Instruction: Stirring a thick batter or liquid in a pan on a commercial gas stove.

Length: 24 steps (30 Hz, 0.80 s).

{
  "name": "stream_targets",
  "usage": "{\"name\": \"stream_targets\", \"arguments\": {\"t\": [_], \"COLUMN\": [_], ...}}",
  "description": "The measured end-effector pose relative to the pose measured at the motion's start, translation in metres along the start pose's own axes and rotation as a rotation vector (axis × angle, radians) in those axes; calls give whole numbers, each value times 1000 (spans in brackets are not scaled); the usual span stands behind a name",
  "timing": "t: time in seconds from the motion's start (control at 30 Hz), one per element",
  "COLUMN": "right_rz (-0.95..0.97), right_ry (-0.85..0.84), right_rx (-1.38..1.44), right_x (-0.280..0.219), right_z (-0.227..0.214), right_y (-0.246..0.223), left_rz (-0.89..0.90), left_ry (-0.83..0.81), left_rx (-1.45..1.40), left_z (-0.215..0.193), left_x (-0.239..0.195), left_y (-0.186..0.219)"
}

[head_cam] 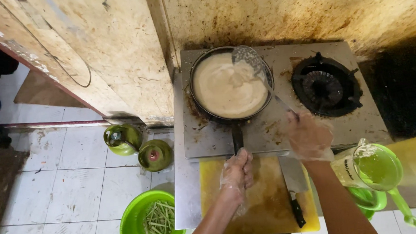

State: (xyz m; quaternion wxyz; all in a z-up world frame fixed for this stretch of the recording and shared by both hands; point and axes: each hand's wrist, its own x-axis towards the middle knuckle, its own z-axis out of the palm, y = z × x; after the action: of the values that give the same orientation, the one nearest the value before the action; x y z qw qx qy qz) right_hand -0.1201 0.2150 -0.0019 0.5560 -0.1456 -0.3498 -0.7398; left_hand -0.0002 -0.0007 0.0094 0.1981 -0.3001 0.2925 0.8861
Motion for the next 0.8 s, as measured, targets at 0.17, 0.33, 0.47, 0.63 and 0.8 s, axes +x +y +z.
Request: {"name": "stream_targets", "arguments": {"t": [0.17, 0.33, 0.47, 0.63, 0.8], "right_rz": [-60, 16, -332, -239, -91], "right_ry": [-1173, -1323, -2024, -2329, -2215], "right_rx": [1659, 1743, 1777, 1962, 2074], "right_x": [29, 38, 91, 98, 53], "right_z": [19, 11, 27, 25, -4], "right_y": [21, 40, 67, 79, 56], "left_rz": [-10, -6, -31, -9, -5], "left_ry": [1, 31, 7, 15, 13], "left_rx": [25, 44, 16, 33, -2], "left_z": [2, 3, -11, 1, 6], "left_x": [-3, -4, 12, -1, -11], "left_y": [2, 2, -8, 0, 7]}}
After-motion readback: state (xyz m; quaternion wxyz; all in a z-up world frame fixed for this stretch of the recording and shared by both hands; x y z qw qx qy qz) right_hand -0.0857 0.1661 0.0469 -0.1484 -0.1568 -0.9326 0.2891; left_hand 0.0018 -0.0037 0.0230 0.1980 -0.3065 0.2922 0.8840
